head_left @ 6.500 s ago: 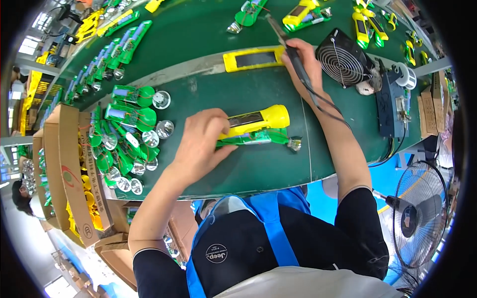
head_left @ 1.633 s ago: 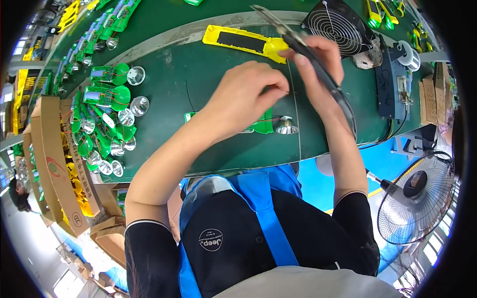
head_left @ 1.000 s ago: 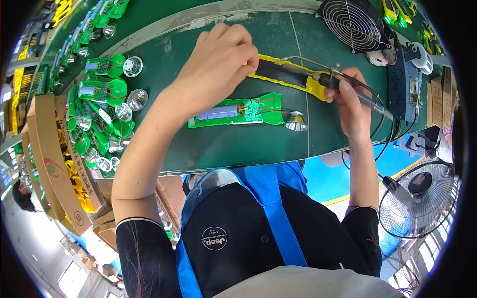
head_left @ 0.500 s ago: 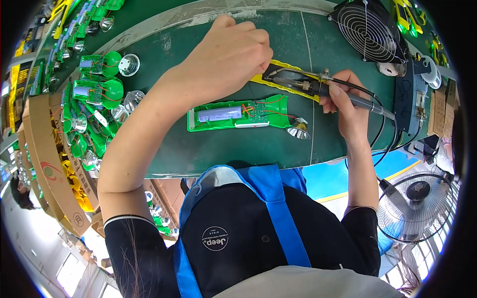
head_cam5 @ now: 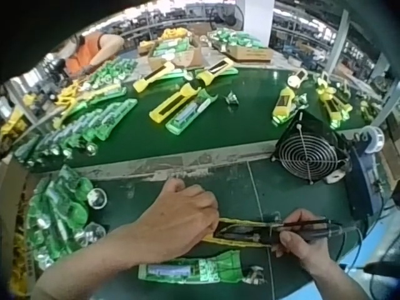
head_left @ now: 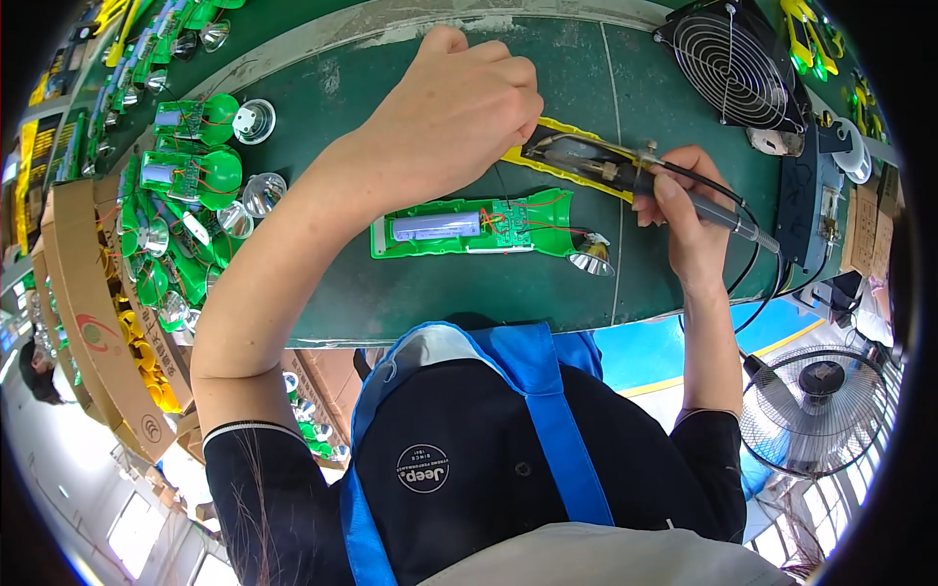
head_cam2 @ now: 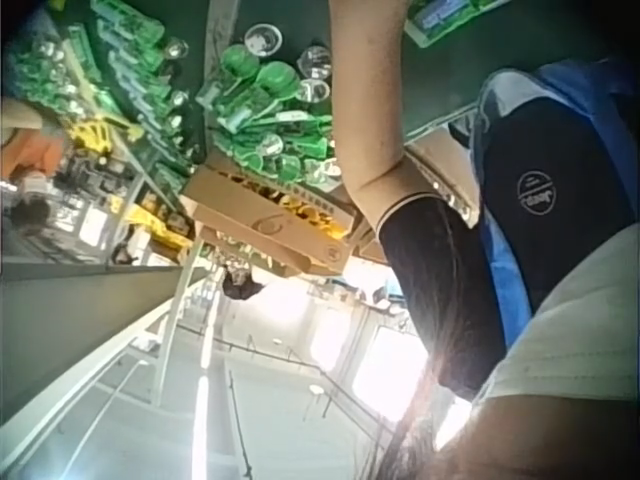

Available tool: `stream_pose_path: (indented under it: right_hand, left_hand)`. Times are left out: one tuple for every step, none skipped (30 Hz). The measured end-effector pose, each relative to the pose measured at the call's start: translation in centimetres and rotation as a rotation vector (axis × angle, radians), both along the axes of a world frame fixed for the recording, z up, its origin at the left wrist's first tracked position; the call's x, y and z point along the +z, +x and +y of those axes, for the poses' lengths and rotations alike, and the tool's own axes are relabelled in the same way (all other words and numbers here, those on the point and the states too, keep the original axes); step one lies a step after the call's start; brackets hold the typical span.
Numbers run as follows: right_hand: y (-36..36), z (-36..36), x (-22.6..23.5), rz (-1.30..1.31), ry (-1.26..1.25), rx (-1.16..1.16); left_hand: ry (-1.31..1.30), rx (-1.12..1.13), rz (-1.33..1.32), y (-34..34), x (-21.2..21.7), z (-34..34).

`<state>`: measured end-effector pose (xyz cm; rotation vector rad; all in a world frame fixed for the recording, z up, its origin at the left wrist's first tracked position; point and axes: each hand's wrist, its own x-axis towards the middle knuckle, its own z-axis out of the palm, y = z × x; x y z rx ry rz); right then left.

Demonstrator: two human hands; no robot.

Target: Soldering wires to circuit boards and assembling components into solar-powered flashlight casings on a production line.

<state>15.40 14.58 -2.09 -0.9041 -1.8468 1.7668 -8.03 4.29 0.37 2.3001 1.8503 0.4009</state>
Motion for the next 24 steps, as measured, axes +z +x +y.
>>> stream_pose_path:
  right_hand:
    - [0.3, 0.0, -0.1, 0.014, -0.02, -0.038]
    - [0.4, -0.1, -0.2, 0.028, -0.04, -0.076]
    - [0.5, -0.1, -0.3, 0.031, -0.04, -0.074]
    - [0.5, -0.1, -0.3, 0.024, -0.032, -0.073]
    - [0.6, -0.1, -0.4, 0.017, -0.025, -0.072]
    - [0.6, -0.1, -0.5, 0.018, -0.027, -0.074]
    - [0.7, -0.1, -0.7, 0.038, -0.044, -0.088]
    - [0.7, -0.1, -0.9, 0.058, -0.062, -0.103]
    - [0.8, -0.3, -1.2, 0.062, -0.062, -0.108]
    - [0.9, -0.4, -1.6, 0.131, -0.042, -0.125]
    - [1.0, -0.4, -2.0, 0.199, -0.021, -0.144]
    - [1.1, -0.5, -2.2, 0.205, -0.023, -0.149]
    - [1.2, -0.5, -2.3, 0.234, -0.013, -0.144]
    - [1.3, -0.6, -2.4, 0.262, -0.002, -0.141]
    - [1.4, -0.6, -2.4, 0.266, -0.003, -0.151]
    - [1.3, -0.6, -2.4, 0.299, -0.014, -0.146]
    - [1.2, -0.5, -2.5, 0.33, -0.024, -0.142]
    - [1.1, -0.5, -2.6, 0.337, -0.027, -0.147]
    - [1.2, -0.5, -2.6, 0.348, -0.048, -0.142]
    - [1.2, -0.5, -2.6, 0.358, -0.068, -0.135]
    - [1.3, -0.5, -2.6, 0.358, -0.067, -0.141]
    - [1.3, -0.5, -2.7, 0.359, -0.057, -0.14]
    - [1.3, -0.5, -2.7, 0.358, -0.047, -0.139]
    - [1.3, -0.5, -2.7, 0.358, -0.045, -0.141]
  left_hand:
    - [-0.068, 0.014, -0.004, 0.1, 0.2, -0.1]
    - [-0.068, 0.016, -0.002, 0.1, 0.0, -0.1]
    - [0.003, 0.006, 0.01, 0.0, -0.3, -0.1]
    - [0.072, -0.009, 0.019, 0.0, -0.4, 0.0]
    - [0.071, -0.011, 0.02, 0.0, -0.4, 0.0]
    - [0.065, -0.007, 0.012, 0.0, -0.4, 0.0]
    - [0.06, -0.005, 0.007, 0.0, -0.3, 0.0]
    - [0.06, -0.009, 0.011, 0.1, -0.2, 0.0]
    - [-0.007, 0.006, 0.009, 0.1, 0.0, -0.1]
    - [-0.074, 0.022, 0.008, 0.2, 0.2, -0.1]
    - [-0.076, 0.018, 0.014, 0.2, 0.2, 0.0]
    - [-0.073, 0.022, 0.01, 0.3, 0.2, 0.0]
    - [-0.071, 0.023, 0.007, 0.3, 0.2, 0.1]
    - [-0.074, 0.014, 0.012, 0.3, 0.2, 0.1]
    - [-0.068, 0.012, 0.004, 0.3, 0.2, 0.2]
    - [-0.063, 0.014, -0.001, 0.3, 0.3, 0.1]
    - [-0.068, 0.009, 0.007, 0.2, 0.4, 0.1]
    - [-0.072, 0.009, 0.011, 0.2, 0.4, 0.0]
    - [-0.074, 0.005, 0.009, 0.2, 0.4, 0.1]
    - [-0.075, -0.001, 0.011, 0.2, 0.4, 0.1]
    - [-0.058, 0.001, 0.016, 0.2, 0.3, 0.2]
    - [-0.039, 0.004, 0.021, 0.2, 0.3, 0.2]
    - [-0.038, 0.001, 0.022, 0.3, 0.3, 0.3]
    - [-0.042, -0.002, 0.024, 0.3, 0.3, 0.3]
